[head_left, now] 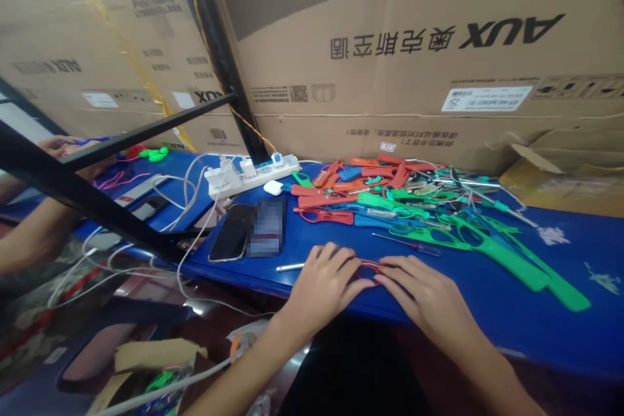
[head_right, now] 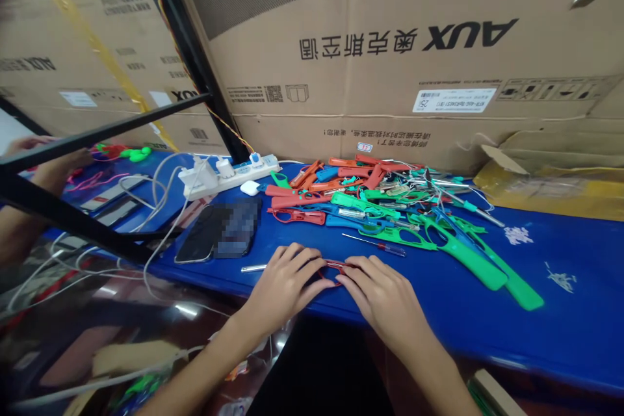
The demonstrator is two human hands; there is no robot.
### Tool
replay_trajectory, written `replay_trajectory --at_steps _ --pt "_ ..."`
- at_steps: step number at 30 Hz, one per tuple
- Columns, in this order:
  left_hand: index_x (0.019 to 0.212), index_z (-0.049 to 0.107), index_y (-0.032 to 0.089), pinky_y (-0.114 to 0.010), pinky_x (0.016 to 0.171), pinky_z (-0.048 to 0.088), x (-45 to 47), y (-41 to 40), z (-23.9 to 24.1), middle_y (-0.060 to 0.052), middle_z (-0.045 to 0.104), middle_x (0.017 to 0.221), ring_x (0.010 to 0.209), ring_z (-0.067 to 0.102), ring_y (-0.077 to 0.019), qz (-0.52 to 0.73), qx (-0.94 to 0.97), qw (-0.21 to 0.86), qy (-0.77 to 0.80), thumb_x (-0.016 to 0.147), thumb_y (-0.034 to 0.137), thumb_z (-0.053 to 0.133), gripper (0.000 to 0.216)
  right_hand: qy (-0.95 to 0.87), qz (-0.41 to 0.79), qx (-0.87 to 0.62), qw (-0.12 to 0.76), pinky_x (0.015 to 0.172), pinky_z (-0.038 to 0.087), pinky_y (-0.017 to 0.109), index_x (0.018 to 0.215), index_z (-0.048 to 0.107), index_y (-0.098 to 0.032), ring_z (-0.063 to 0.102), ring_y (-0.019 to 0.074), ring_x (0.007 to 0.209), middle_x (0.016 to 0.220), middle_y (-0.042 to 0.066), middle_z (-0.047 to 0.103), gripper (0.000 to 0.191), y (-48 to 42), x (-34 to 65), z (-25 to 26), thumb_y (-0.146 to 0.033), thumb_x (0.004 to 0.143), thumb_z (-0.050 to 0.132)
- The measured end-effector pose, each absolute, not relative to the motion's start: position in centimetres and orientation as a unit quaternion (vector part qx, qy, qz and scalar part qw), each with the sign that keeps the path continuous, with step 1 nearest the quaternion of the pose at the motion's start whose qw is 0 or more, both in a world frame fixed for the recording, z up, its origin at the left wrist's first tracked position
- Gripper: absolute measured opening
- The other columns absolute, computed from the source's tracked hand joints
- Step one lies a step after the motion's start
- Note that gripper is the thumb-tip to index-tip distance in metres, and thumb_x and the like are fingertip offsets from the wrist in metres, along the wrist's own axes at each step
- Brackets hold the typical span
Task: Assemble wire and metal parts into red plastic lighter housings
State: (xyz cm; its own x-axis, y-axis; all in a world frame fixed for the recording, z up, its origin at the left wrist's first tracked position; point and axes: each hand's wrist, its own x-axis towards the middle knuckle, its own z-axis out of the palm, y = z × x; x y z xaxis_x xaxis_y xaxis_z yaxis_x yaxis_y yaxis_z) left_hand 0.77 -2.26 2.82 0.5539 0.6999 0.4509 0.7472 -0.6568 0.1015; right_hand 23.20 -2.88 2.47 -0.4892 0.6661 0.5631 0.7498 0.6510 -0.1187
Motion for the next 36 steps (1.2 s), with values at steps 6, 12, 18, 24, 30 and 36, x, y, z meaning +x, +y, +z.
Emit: replay_trajectory --at_steps 6,12,18,24,30,36 --pt "0.114 0.066 0.018 -0.041 0.083 0.041 1.0 -2.4 3.0 -0.009 0.067 0.117 0.101 0.056 -0.0258 -0.214 -0.874 0.047 -0.433 0.101 0.054 0.048 0.043 -0.862 -0.074 -0.414 0.281 0.082 0.059 0.033 0.103 0.075 -0.023 0.073 0.0202 0.093 0.11 0.006 0.076 0.035 -2.7 23.3 2.2 -0.032 0.108 0.041" --pt "0.109 0.069 0.022 -0.039 0.085 0.042 0.5 -1.8 3.5 -0.006 0.068 0.115 0.102 0.057 -0.0239 -0.238 -0.861 -0.042 -0.447 0.101 0.05 0.052 0.034 -0.86 -0.068 -0.425 0.274 0.082 0.058 0.034 0.104 0.074 -0.022 0.072 0.0206 0.094 0.112 0.007 0.076 0.033 -2.7 23.2 2.4 -0.032 0.108 0.043" --pt "0.131 0.06 0.026 -0.04 0.094 0.047 -1.7 -1.6 3.8 -0.004 0.071 0.121 0.11 0.062 -0.0218 -0.285 -0.822 -0.113 -0.479 0.102 0.037 0.058 0.031 -0.858 -0.037 -0.436 0.269 0.084 0.058 0.034 0.105 0.074 -0.022 0.071 0.0202 0.094 0.114 0.007 0.074 0.032 -2.7 23.2 2.8 -0.032 0.107 0.044" --pt "0.109 0.072 0.026 -0.038 0.088 0.047 -2.8 -1.3 4.1 -0.002 0.072 0.117 0.105 0.062 -0.0214 -0.266 -0.826 -0.126 -0.48 0.102 0.032 0.059 0.017 -0.854 -0.012 -0.438 0.281 0.085 0.059 0.036 0.105 0.074 -0.022 0.07 0.0204 0.096 0.114 0.006 0.074 0.032 -2.6 23.2 2.6 -0.033 0.107 0.045" --pt "0.106 0.074 0.025 -0.038 0.084 0.045 -2.5 -0.8 4.1 -0.002 0.072 0.115 0.1 0.061 -0.02 -0.25 -0.836 -0.12 -0.473 0.103 0.028 0.055 0.019 -0.856 -0.016 -0.432 0.285 0.084 0.059 0.036 0.104 0.075 -0.024 0.071 0.0208 0.095 0.114 0.006 0.074 0.032 -2.5 23.4 2.4 -0.034 0.107 0.044" --pt "0.102 0.074 0.025 -0.038 0.095 0.045 -3.0 -0.2 4.2 -0.001 0.073 0.11 0.097 0.064 -0.0184 -0.246 -0.84 -0.16 -0.457 0.101 0.032 0.059 0.017 -0.854 -0.019 -0.432 0.289 0.083 0.058 0.036 0.101 0.075 -0.023 0.071 0.0209 0.094 0.112 0.006 0.075 0.035 -2.4 23.4 2.3 -0.036 0.107 0.043"
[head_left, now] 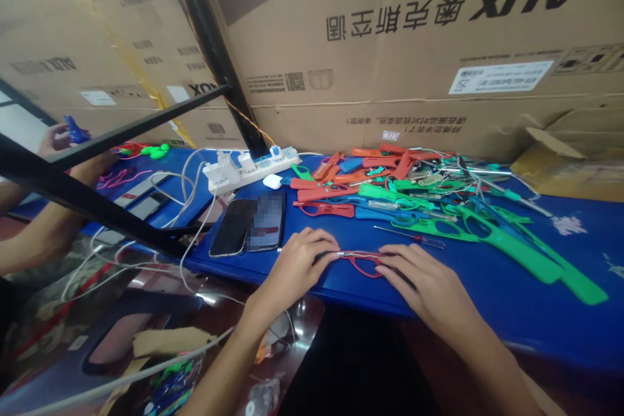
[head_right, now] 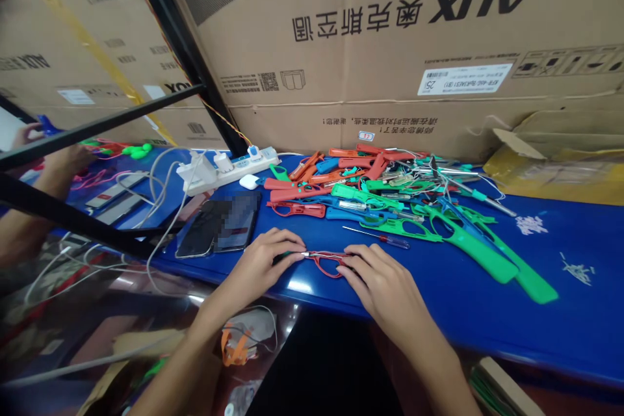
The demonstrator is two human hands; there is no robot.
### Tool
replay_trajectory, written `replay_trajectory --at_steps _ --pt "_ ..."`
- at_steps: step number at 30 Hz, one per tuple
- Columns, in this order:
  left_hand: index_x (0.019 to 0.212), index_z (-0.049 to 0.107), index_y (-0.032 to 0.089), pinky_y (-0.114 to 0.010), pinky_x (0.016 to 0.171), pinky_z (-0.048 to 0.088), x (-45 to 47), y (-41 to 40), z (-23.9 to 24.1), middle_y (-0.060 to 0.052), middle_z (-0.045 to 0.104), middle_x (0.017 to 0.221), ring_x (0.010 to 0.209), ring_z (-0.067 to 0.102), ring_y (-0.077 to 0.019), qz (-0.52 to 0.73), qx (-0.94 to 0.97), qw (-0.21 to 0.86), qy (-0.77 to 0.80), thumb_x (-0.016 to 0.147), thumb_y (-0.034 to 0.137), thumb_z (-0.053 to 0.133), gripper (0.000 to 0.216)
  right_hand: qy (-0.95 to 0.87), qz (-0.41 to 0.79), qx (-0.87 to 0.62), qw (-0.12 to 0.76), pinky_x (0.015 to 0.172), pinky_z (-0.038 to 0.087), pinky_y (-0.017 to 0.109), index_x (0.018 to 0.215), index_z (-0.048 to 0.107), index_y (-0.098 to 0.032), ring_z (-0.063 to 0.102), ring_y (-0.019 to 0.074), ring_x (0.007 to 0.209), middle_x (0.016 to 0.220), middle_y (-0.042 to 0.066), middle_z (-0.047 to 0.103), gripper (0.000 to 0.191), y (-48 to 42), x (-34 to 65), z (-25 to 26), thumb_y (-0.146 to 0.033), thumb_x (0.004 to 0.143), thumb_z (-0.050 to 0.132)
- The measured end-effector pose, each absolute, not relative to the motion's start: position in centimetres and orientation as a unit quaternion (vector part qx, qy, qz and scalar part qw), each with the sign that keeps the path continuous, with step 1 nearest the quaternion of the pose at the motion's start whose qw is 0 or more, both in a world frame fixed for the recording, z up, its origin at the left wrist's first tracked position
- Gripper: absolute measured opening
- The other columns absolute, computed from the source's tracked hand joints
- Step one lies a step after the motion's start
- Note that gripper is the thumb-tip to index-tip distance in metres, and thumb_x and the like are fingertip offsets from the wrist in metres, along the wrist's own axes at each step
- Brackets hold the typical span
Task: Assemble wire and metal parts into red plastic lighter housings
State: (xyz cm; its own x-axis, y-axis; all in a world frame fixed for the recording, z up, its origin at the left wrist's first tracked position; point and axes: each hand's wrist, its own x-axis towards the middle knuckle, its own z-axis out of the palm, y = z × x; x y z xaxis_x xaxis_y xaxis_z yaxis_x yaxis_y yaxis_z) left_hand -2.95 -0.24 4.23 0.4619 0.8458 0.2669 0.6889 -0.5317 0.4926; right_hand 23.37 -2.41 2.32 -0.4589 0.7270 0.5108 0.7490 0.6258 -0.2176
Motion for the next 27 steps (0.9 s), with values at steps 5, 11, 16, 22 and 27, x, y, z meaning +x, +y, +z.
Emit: replay_trajectory --at_steps 5,11,16,22,27 --pt "0.105 0.071 0.024 -0.035 0.099 0.044 -2.44 -0.53 4.2 0.0 0.073 0.11 0.104 0.064 -0.0168 0.289 0.813 0.204 0.463 0.105 0.031 0.053 0.019 -0.854 -0.025 -0.426 0.298 0.084 0.058 0.037 0.099 0.076 -0.024 0.071 0.0208 0.093 0.11 0.005 0.076 0.04 -2.31 23.32 2.3 -0.038 0.108 0.04" --pt "0.104 0.071 0.023 -0.037 0.099 0.042 -2.47 -0.56 3.99 -0.002 0.073 0.112 0.101 0.063 -0.0187 0.265 0.828 0.179 0.46 0.102 0.033 0.059 0.016 -0.857 -0.025 -0.422 0.294 0.087 0.057 0.039 0.1 0.074 -0.025 0.072 0.0214 0.094 0.111 0.003 0.076 0.041 -2.28 23.39 2.35 -0.041 0.108 0.038" --pt "0.104 0.073 0.025 -0.034 0.087 0.042 -2.42 -0.56 4.27 0.0 0.072 0.113 0.098 0.06 -0.0175 0.246 0.84 0.15 0.46 0.102 0.034 0.059 0.017 -0.856 -0.019 -0.423 0.298 0.084 0.057 0.037 0.102 0.074 -0.026 0.071 0.0208 0.093 0.112 0.002 0.076 0.038 -2.23 23.39 2.14 -0.042 0.108 0.04" --pt "0.1 0.076 0.026 -0.034 0.085 0.042 -2.27 -0.29 4.83 0.0 0.071 0.111 0.098 0.06 -0.0183 0.214 0.849 0.128 0.467 0.1 0.034 0.062 0.016 -0.854 -0.005 -0.432 0.29 0.089 0.056 0.04 0.101 0.074 -0.027 0.072 0.022 0.098 0.115 0.002 0.075 0.038 -2.17 23.34 2.21 -0.042 0.108 0.039" --pt "0.101 0.076 0.026 -0.035 0.083 0.042 -2.3 -0.43 4.69 -0.001 0.071 0.11 0.097 0.06 -0.0185 0.228 0.848 0.124 0.463 0.101 0.034 0.061 0.017 -0.854 0.006 -0.436 0.282 0.091 0.056 0.042 0.101 0.073 -0.024 0.071 0.0229 0.1 0.116 0.004 0.075 0.038 -2.22 23.2 2.39 -0.041 0.108 0.04"
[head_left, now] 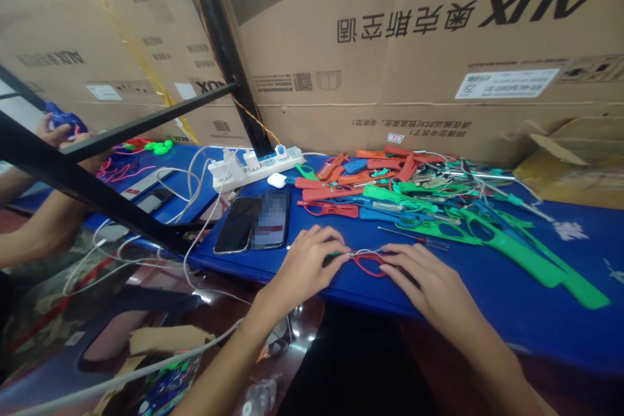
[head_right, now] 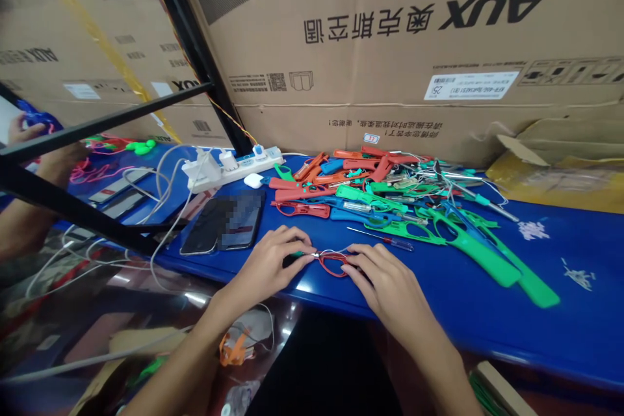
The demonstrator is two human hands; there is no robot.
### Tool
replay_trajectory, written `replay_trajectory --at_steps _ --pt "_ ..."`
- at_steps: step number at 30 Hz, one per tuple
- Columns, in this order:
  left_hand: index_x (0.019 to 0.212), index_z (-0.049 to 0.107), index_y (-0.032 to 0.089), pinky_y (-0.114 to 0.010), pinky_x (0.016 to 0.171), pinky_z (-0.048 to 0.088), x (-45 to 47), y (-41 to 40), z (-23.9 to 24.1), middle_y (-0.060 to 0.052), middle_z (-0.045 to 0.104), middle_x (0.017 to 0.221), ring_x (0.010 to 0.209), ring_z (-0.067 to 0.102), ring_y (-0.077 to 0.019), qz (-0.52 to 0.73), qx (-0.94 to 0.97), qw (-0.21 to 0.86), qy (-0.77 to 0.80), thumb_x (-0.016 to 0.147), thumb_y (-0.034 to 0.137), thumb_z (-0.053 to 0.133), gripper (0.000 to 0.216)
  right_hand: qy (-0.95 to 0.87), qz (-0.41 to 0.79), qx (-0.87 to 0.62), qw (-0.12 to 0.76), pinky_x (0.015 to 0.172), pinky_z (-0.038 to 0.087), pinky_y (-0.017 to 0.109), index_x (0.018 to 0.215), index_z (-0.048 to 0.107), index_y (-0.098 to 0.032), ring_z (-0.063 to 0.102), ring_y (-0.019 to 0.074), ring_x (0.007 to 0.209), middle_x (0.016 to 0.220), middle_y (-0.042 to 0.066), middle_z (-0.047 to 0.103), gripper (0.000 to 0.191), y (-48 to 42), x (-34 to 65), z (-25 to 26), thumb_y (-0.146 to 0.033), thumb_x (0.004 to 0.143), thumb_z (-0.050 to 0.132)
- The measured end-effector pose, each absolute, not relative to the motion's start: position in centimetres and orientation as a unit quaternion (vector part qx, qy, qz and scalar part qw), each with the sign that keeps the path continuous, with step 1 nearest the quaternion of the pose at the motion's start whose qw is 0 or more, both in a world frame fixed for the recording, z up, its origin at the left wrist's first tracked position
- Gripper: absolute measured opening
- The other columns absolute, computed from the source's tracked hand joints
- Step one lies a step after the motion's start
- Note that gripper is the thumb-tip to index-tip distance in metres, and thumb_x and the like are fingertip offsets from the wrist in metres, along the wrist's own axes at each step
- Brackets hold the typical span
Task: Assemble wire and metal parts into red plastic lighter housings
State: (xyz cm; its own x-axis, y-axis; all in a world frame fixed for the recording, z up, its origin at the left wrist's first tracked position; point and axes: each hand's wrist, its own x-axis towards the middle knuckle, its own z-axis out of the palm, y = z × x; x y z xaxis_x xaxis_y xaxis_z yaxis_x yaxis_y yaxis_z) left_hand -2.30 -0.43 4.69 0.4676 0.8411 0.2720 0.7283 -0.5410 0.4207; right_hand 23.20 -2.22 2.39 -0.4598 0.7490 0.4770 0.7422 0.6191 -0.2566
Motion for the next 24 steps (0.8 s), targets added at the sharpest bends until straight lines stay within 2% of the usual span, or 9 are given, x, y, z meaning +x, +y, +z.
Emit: replay_trajectory --at_steps 6,10,14,20,24 --pt "0.092 0.075 0.025 -0.036 0.087 0.039 -2.4 -0.8 4.1 0.001 0.073 0.104 0.093 0.061 -0.0171 0.263 0.827 0.143 0.475 0.101 0.039 0.059 0.023 -0.856 0.022 -0.425 0.294 0.087 0.058 0.039 0.105 0.073 -0.024 0.07 0.0225 0.099 0.12 0.005 0.074 0.034 -1.7 22.8 2.3 -0.039 0.107 0.042" --pt "0.095 0.073 0.026 -0.035 0.087 0.039 -2.9 -0.6 3.8 0.002 0.073 0.103 0.095 0.062 -0.0173 0.262 0.817 0.166 0.486 0.1 0.04 0.061 0.02 -0.863 0.023 -0.423 0.274 0.095 0.055 0.043 0.109 0.073 -0.024 0.07 0.0235 0.105 0.124 0.005 0.073 0.033 -1.2 22.3 2.1 -0.036 0.107 0.042" --pt "0.111 0.069 0.027 -0.035 0.09 0.039 -3.3 -0.6 3.5 0.001 0.073 0.107 0.099 0.063 -0.0181 0.281 0.816 0.163 0.478 0.102 0.039 0.058 0.019 -0.867 0.002 -0.423 0.264 0.09 0.054 0.045 0.111 0.072 -0.023 0.069 0.0248 0.102 0.122 0.006 0.074 0.034 -1.2 22.0 2.0 -0.035 0.108 0.041" --pt "0.134 0.059 0.03 -0.035 0.09 0.04 -3.2 -1.1 3.5 -0.003 0.067 0.123 0.104 0.059 -0.0192 0.248 0.858 0.097 0.438 0.107 0.029 0.047 0.029 -0.862 -0.022 -0.416 0.288 0.085 0.051 0.04 0.108 0.073 -0.021 0.068 0.0228 0.096 0.116 0.007 0.076 0.027 -1.3 21.7 2.2 -0.029 0.106 0.048" --pt "0.139 0.056 0.029 -0.035 0.088 0.042 -3.2 -1.2 3.6 -0.006 0.064 0.127 0.107 0.057 -0.0203 0.224 0.883 0.062 0.408 0.107 0.022 0.043 0.035 -0.854 -0.014 -0.424 0.302 0.084 0.051 0.039 0.11 0.073 -0.02 0.068 0.0224 0.095 0.114 0.008 0.076 0.025 -1.2 21.5 2.2 -0.031 0.105 0.05"
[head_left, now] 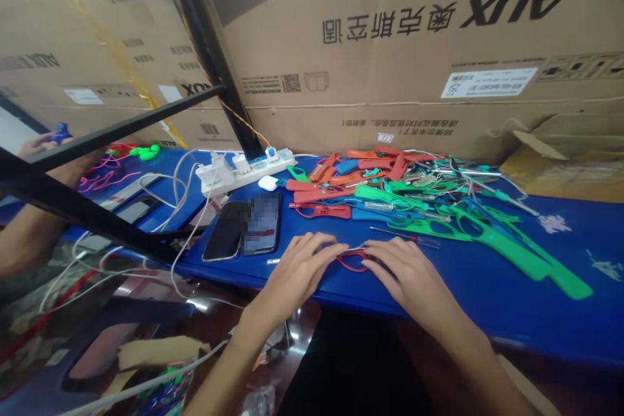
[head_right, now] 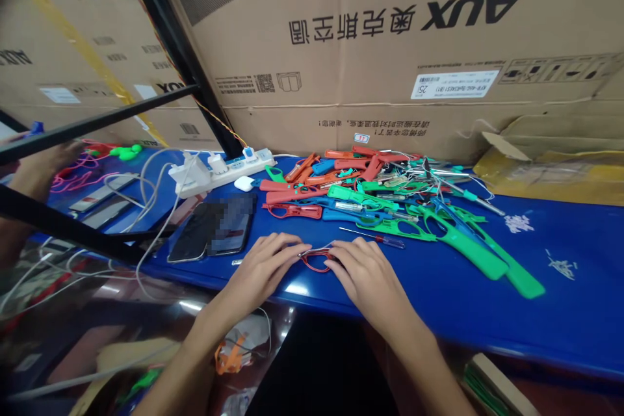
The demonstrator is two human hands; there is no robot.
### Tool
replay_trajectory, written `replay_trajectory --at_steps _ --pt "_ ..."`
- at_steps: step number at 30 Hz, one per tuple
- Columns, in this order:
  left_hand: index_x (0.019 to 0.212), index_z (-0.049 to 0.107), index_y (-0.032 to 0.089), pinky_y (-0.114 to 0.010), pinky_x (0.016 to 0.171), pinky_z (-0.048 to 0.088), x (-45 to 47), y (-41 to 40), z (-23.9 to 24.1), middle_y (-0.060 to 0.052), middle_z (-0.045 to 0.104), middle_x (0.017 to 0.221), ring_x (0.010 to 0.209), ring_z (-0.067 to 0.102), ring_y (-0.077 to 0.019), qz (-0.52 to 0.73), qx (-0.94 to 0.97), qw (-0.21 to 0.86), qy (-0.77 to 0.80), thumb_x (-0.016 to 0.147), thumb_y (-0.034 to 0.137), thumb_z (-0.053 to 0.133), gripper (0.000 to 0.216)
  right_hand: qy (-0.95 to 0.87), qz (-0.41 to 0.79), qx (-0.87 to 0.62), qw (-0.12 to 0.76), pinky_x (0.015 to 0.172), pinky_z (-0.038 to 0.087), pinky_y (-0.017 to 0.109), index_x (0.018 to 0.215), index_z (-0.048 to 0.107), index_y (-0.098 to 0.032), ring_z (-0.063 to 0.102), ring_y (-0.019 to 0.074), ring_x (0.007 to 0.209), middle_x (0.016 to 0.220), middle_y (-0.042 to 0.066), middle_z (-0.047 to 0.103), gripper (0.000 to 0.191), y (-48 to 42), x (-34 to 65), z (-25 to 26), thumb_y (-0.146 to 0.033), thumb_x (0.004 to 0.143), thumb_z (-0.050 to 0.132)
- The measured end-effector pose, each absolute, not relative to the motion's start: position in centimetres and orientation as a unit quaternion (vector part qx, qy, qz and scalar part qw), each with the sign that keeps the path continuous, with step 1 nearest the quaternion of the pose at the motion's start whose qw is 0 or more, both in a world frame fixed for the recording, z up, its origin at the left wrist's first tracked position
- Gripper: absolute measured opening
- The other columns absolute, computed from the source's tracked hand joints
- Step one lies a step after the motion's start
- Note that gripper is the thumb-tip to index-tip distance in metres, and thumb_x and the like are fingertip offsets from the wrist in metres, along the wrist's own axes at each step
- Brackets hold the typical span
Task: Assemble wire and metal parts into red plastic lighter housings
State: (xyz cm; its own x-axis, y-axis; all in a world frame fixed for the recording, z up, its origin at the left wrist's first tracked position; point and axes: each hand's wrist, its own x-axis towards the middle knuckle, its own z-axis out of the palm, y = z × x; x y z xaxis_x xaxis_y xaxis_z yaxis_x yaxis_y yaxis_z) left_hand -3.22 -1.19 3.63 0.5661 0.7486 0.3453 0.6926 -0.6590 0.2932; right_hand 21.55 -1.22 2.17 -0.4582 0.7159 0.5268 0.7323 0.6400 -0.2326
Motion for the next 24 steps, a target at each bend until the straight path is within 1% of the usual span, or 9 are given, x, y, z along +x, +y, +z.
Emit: replay_trajectory --at_steps 6,10,15,17,20,24 --pt "0.142 0.055 0.028 -0.038 0.092 0.043 -3.27 -1.25 3.62 -0.007 0.062 0.131 0.111 0.054 -0.0228 0.185 0.895 0.047 0.403 0.106 0.015 0.042 0.04 -0.847 0.006 -0.435 0.305 0.085 0.054 0.04 0.108 0.071 -0.019 0.068 0.0225 0.093 0.113 0.007 0.076 0.024 -1.29 21.44 2.09 -0.03 0.105 0.049" --pt "0.143 0.054 0.028 -0.037 0.09 0.042 -3.24 -1.21 3.55 -0.007 0.062 0.13 0.111 0.053 -0.023 0.185 0.896 0.042 0.402 0.105 0.013 0.044 0.043 -0.845 0.009 -0.437 0.307 0.086 0.055 0.041 0.113 0.071 -0.019 0.068 0.023 0.095 0.114 0.009 0.076 0.025 -1.29 21.38 2.09 -0.03 0.105 0.05" --pt "0.142 0.056 0.032 -0.036 0.087 0.041 -3.24 -1.21 3.47 -0.006 0.061 0.129 0.107 0.053 -0.0219 0.185 0.898 0.034 0.398 0.104 0.01 0.043 0.046 -0.849 0.0 -0.434 0.3 0.088 0.054 0.041 0.113 0.072 -0.019 0.069 0.0245 0.098 0.116 0.009 0.076 0.027 -1.35 21.44 2.27 -0.03 0.105 0.049" --pt "0.14 0.058 0.031 -0.036 0.085 0.041 -3.24 -1.23 3.41 -0.006 0.061 0.129 0.107 0.053 -0.0221 0.181 0.899 0.03 0.397 0.104 0.01 0.042 0.045 -0.852 -0.007 -0.429 0.298 0.088 0.054 0.041 0.112 0.072 -0.018 0.069 0.0247 0.098 0.117 0.01 0.076 0.026 -1.38 21.46 2.3 -0.028 0.105 0.049" --pt "0.142 0.056 0.03 -0.036 0.085 0.041 -3.22 -1.25 3.26 -0.007 0.06 0.13 0.107 0.052 -0.0223 0.171 0.899 0.024 0.403 0.104 0.009 0.042 0.046 -0.853 -0.023 -0.424 0.304 0.085 0.054 0.04 0.112 0.072 -0.016 0.069 0.0245 0.096 0.115 0.01 0.076 0.027 -1.4 21.44 2.24 -0.028 0.105 0.049" --pt "0.144 0.055 0.029 -0.037 0.085 0.041 -3.17 -1.25 3.08 -0.007 0.06 0.129 0.108 0.051 -0.0229 0.168 0.899 0.01 0.405 0.103 0.007 0.044 0.048 -0.854 -0.027 -0.423 0.303 0.085 0.055 0.04 0.113 0.073 -0.018 0.069 0.0243 0.097 0.116 0.009 0.076 0.028 -1.4 21.44 2.2 -0.028 0.106 0.048"
